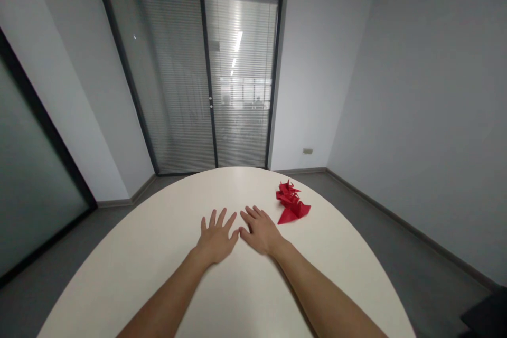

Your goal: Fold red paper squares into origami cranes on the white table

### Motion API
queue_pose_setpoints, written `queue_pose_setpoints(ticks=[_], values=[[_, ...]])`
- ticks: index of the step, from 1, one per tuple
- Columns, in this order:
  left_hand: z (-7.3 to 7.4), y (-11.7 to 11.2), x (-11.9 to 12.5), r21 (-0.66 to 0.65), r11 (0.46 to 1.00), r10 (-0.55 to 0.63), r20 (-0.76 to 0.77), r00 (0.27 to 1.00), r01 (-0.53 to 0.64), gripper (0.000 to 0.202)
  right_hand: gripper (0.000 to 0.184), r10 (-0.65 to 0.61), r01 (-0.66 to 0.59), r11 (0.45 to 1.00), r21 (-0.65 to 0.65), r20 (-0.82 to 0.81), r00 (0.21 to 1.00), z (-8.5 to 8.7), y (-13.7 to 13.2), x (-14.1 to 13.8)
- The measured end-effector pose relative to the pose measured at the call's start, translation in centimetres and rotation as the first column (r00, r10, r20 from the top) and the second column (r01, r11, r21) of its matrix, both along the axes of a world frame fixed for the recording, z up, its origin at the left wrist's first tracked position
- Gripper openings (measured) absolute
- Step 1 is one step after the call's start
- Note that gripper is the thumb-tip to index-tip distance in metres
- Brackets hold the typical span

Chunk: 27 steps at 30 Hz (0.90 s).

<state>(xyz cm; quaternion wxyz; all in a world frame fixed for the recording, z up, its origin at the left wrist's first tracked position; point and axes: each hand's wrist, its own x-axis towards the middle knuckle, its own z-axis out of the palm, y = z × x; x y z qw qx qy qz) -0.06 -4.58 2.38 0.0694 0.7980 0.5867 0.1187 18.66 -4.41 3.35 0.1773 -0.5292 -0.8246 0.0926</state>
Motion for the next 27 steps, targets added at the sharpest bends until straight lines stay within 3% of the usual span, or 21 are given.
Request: queue_pose_setpoints(ticks=[5, 8, 12, 15, 17, 18, 19, 21, 23, 27], values=[[-0.5, 0.4, -0.2, 0.096, 0.995, 0.010, 0.028, 1.000, -0.012, 0.054, 0.054, 0.009, -0.008, 0.999, 0.047, -0.017, 1.000, -0.2, 0.1, -0.5], [-0.9, 0.6, -0.8, 0.108, 0.994, -0.021, 0.067, 0.998, 0.014, 0.051, 0.038, 0.020, -0.012, 0.994, 0.110, -0.069, 0.997, 0.4, 0.0, -0.7], [-1.1, 0.5, -1.0, 0.113, 0.993, -0.034, 0.090, 0.995, 0.023, 0.049, 0.027, -0.117, 0.166, 0.951, 0.261, -0.192, 0.974, 2.3, -0.3, 1.1], [-1.0, 0.3, -0.9, 0.106, 0.994, -0.040, 0.121, 0.992, 0.028, 0.048, 0.027, -0.363, 0.495, 0.788, 0.366, -0.374, 0.853, 3.8, -0.3, 4.3], [-0.9, 0.1, -1.0, 0.103, 0.994, -0.039, 0.139, 0.989, 0.024, 0.047, 0.042, -0.522, 0.691, 0.634, 0.346, -0.467, 0.714, 4.3, -0.3, 6.5], [-0.8, 0.1, -1.1, 0.101, 0.995, -0.037, 0.146, 0.989, 0.023, 0.047, 0.051, -0.592, 0.755, 0.576, 0.313, -0.477, 0.650, 4.4, -0.3, 7.4], [-0.8, 0.0, -1.3, 0.097, 0.995, -0.036, 0.151, 0.988, 0.022, 0.047, 0.060, -0.649, 0.792, 0.551, 0.262, -0.463, 0.604, 4.4, -0.3, 8.1], [-0.8, 0.0, -1.6, 0.095, 0.995, -0.036, 0.159, 0.987, 0.021, 0.047, 0.065, -0.727, 0.801, 0.590, 0.099, -0.367, 0.580, 4.3, -0.4, 8.9], [-0.9, 0.0, -1.9, 0.105, 0.994, -0.043, 0.169, 0.985, 0.025, 0.047, 0.055, -0.754, 0.778, 0.628, -0.019, -0.261, 0.603, 4.3, -0.3, 9.2], [-0.8, 0.0, -1.7, 0.171, 0.983, -0.117, 0.265, 0.957, 0.072, 0.046, 0.043, -0.687, 0.709, 0.703, -0.056, -0.309, 0.658, 4.9, -0.2, 8.9]])
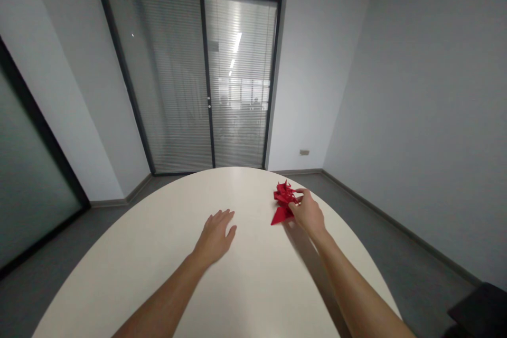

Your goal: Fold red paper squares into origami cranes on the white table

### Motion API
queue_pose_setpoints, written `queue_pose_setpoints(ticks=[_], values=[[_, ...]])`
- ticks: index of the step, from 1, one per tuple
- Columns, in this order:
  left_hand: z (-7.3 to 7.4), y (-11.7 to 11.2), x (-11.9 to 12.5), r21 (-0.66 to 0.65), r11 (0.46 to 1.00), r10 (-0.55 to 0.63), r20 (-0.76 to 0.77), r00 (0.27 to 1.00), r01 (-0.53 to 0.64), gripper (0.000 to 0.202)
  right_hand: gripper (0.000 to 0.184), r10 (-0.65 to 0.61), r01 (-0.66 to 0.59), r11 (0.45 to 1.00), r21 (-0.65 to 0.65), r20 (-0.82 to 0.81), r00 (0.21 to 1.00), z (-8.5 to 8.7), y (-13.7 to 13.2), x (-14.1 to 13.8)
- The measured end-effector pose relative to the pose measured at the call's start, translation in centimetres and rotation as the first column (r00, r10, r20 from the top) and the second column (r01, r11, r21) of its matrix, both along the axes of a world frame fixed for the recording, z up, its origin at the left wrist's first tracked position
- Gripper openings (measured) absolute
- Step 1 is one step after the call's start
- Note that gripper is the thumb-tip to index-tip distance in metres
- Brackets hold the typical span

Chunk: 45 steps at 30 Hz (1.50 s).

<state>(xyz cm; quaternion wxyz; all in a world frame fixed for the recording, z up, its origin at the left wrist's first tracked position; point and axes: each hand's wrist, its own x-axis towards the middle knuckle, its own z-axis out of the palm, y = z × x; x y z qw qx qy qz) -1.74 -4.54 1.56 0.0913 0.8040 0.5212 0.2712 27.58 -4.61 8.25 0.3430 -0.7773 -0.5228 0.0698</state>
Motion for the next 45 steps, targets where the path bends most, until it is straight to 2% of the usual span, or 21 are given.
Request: queue_pose_setpoints(ticks=[2, 3, 5, 7, 9, 11, 15, 19, 23, 26, 30, 35, 37, 41, 45], values=[[0.4, -0.2, 0.6, 0.035, 0.999, -0.043, 0.109, 0.993, 0.040, 0.043, 0.039, 0.124, -0.116, 0.989, 0.090, -0.089, 0.988, 0.2, 0.0, -0.6], [0.7, -0.4, 1.0, 0.041, 0.998, -0.062, 0.175, 0.983, 0.056, 0.042, 0.037, 0.225, -0.205, 0.968, 0.147, -0.133, 0.965, 0.2, -0.1, -1.1], [1.3, -0.9, 1.9, -0.012, 0.997, -0.066, 0.348, 0.935, 0.075, 0.041, 0.037, 0.474, -0.409, 0.866, 0.287, -0.211, 0.855, -0.2, -0.4, -2.2], [1.9, -1.4, 2.9, -0.069, 0.990, -0.074, 0.499, 0.864, 0.125, 0.042, 0.038, 0.641, -0.536, 0.753, 0.383, -0.240, 0.729, -0.8, -0.7, -3.5], [2.4, -1.8, 3.8, -0.082, 0.982, -0.098, 0.557, 0.824, 0.172, 0.044, 0.040, 0.737, -0.618, 0.666, 0.418, -0.248, 0.628, -1.3, -1.0, -4.7], [2.7, -2.1, 4.4, -0.068, 0.971, -0.150, 0.567, 0.810, 0.227, 0.043, 0.038, 0.783, -0.648, 0.617, 0.447, -0.272, 0.559, -1.7, -1.3, -5.7], [3.0, -2.2, 4.9, -0.038, 0.964, -0.199, 0.550, 0.811, 0.262, 0.028, 0.035, 0.762, -0.549, 0.642, 0.535, -0.368, 0.532, -2.1, -1.4, -6.8], [3.0, -1.7, 5.0, -0.112, 0.954, -0.160, 0.598, 0.786, 0.279, 0.018, 0.039, 0.739, -0.466, 0.672, 0.575, -0.478, 0.475, -2.6, -1.5, -7.5], [2.8, -1.0, 4.9, -0.080, 0.987, -0.064, 0.613, 0.787, 0.142, 0.018, 0.044, 0.760, -0.526, 0.646, 0.553, -0.526, 0.381, -3.4, -1.4, -8.0], [2.6, -0.7, 4.9, -0.090, 0.987, -0.032, 0.702, 0.712, 0.133, 0.019, 0.035, 0.770, -0.593, 0.622, 0.511, -0.538, 0.344, -3.9, -1.1, -8.1], [2.3, -0.3, 5.1, -0.153, 0.965, 0.008, 0.827, 0.562, 0.212, 0.026, 0.030, 0.755, -0.576, 0.643, 0.505, -0.546, 0.364, -4.2, -0.8, -8.2], [2.3, -0.3, 5.3, -0.177, 0.946, 0.030, 0.883, 0.469, 0.273, 0.030, 0.032, 0.748, -0.552, 0.658, 0.511, -0.529, 0.401, -3.9, -1.0, -8.3], [2.5, -0.5, 5.3, -0.187, 0.936, 0.031, 0.887, 0.462, 0.298, 0.031, 0.031, 0.752, -0.555, 0.654, 0.514, -0.520, 0.405, -3.7, -1.1, -8.3], [3.1, -1.2, 5.5, -0.218, 0.912, 0.020, 0.870, 0.492, 0.348, 0.035, 0.033, 0.778, -0.586, 0.615, 0.527, -0.524, 0.346, -3.4, -1.3, -8.2], [3.6, -1.9, 5.3, -0.161, 0.888, -0.094, 0.854, 0.513, 0.431, 0.034, 0.031, 0.780, -0.593, 0.612, 0.524, -0.522, 0.345, -3.3, -1.3, -8.1]])
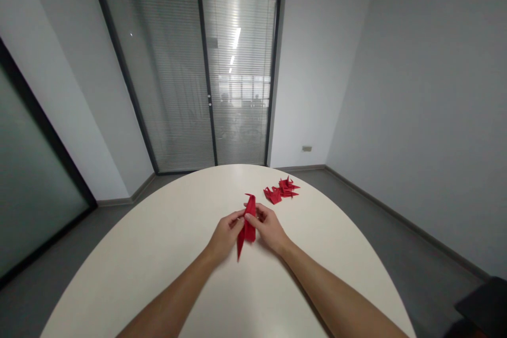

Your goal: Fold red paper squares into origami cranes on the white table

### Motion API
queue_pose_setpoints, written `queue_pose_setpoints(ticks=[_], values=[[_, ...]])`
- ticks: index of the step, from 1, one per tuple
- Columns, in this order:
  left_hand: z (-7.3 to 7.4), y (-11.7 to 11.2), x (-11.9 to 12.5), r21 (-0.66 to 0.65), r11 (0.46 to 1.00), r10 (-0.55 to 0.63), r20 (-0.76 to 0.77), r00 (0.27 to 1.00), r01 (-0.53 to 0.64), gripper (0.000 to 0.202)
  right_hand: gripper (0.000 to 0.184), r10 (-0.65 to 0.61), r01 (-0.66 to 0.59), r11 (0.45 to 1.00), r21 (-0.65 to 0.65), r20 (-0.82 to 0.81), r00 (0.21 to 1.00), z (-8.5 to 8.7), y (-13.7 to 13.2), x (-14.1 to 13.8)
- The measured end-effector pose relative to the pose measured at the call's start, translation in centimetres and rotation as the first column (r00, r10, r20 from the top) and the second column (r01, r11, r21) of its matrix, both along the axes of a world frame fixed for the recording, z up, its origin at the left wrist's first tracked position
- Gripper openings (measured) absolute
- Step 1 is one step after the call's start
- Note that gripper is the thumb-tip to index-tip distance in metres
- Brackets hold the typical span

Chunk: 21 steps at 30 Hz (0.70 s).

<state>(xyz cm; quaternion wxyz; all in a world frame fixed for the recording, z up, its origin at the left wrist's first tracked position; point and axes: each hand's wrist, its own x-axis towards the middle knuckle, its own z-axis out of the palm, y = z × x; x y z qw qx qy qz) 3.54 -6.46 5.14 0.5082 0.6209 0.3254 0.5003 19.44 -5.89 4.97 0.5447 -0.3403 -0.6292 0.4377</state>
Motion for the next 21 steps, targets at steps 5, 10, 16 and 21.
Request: queue_pose_setpoints(ticks=[5, 10, 16, 21], values=[[0.24, -0.61, -0.25, 0.027, 0.997, -0.067, -0.063, 0.996, 0.068, 0.039, 0.029, -0.033, 0.033, 0.999, -0.002, -0.024, 0.999, -0.05, 0.13, 0.13], [0.43, -0.84, 0.06, 0.092, 0.996, 0.025, -0.165, 0.986, -0.010, 0.039, 0.031, -0.036, 0.034, 0.999, -0.026, -0.065, 0.997, -0.08, 0.16, -0.04], [0.40, -0.69, 0.24, 0.098, 0.995, -0.005, -0.087, 0.996, 0.014, 0.027, 0.032, 0.007, -0.013, 0.998, -0.054, -0.118, 0.993, -0.12, 0.03, -0.25], [-0.02, -0.35, 0.15, 0.076, 0.996, 0.042, -0.058, 0.997, -0.037, 0.029, 0.029, -0.076, 0.075, 0.997, -0.013, -0.091, 0.993, 0.09, 0.05, -0.16]])
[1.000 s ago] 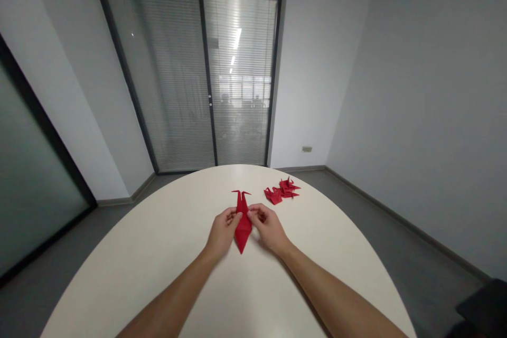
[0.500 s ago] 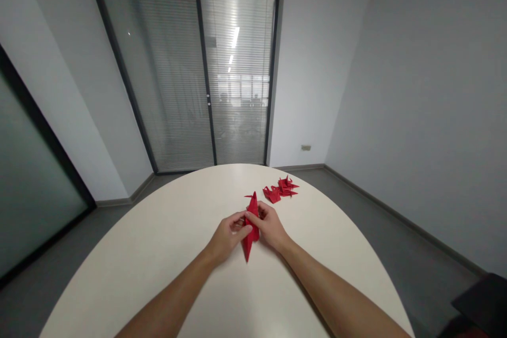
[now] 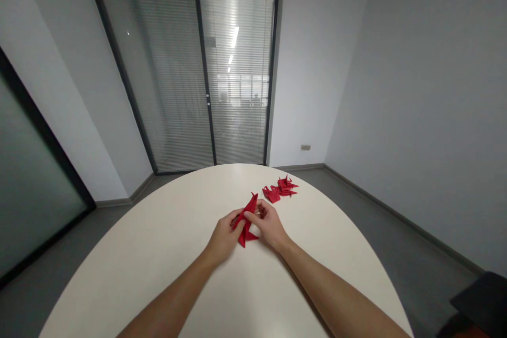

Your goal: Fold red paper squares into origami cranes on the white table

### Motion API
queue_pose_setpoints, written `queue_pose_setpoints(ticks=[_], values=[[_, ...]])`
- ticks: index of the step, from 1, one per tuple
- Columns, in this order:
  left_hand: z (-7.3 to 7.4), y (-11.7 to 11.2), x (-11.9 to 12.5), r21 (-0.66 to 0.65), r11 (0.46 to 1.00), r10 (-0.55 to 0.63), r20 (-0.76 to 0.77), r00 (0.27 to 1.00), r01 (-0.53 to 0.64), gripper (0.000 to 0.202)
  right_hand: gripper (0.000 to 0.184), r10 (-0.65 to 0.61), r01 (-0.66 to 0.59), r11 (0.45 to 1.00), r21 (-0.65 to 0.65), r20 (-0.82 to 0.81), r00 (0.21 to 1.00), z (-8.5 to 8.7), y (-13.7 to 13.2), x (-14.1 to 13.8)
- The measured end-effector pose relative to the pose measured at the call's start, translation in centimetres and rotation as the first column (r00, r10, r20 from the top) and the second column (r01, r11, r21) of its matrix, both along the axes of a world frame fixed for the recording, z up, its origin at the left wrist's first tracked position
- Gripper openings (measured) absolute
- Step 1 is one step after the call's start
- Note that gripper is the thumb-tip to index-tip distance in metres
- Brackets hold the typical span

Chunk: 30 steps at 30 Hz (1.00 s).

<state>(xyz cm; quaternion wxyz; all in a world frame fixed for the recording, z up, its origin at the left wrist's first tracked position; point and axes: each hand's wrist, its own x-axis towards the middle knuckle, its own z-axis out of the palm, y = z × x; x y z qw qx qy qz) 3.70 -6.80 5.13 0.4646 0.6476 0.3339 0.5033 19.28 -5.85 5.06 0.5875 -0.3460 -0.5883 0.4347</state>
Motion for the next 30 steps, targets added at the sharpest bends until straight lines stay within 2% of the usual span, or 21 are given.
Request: queue_pose_setpoints(ticks=[3, 9, 14, 17, 21, 24, 28, 30], values=[[-0.3, 0.2, -0.1, 0.008, 0.999, 0.042, -0.002, 0.999, -0.042, 0.031, 0.031, -0.042, 0.042, 0.999, -0.002, 0.001, 0.999, 0.1, 0.0, -0.1], [-0.6, 0.5, -0.3, 0.013, 0.990, 0.140, -0.044, 0.989, -0.140, 0.021, 0.029, -0.016, 0.014, 0.998, 0.057, 0.023, 1.000, 0.5, -0.2, -0.2], [-0.1, -0.4, -0.5, 0.015, 0.997, 0.078, -0.068, 0.995, -0.078, 0.019, 0.030, -0.119, 0.117, 0.990, 0.075, 0.029, 0.992, 1.5, 0.0, 0.3], [0.1, -1.0, -0.6, 0.013, 1.000, 0.007, -0.099, 0.995, -0.006, 0.020, 0.035, -0.150, 0.151, 0.987, 0.055, -0.016, 0.989, 2.0, 0.2, 1.0], [0.0, -1.3, -0.4, -0.026, 0.998, -0.058, -0.063, 0.996, 0.056, 0.023, 0.036, -0.180, 0.182, 0.983, 0.032, -0.062, 0.982, 2.3, 0.4, 1.6], [0.1, -0.9, -0.1, -0.066, 0.998, -0.014, 0.012, 1.000, 0.015, 0.023, 0.036, -0.114, 0.116, 0.993, 0.029, -0.063, 0.991, 2.1, 0.2, 1.3], [0.7, -0.4, -0.1, -0.138, 0.988, 0.095, 0.196, 0.976, -0.069, 0.028, 0.058, 0.078, -0.077, 0.997, -0.018, 0.045, 0.996, 1.7, -0.6, 0.1], [0.9, -0.3, -0.1, -0.165, 0.984, 0.112, 0.253, 0.961, -0.071, 0.029, 0.048, 0.146, -0.141, 0.989, -0.044, 0.124, 0.982, 1.6, -0.8, -0.2]])
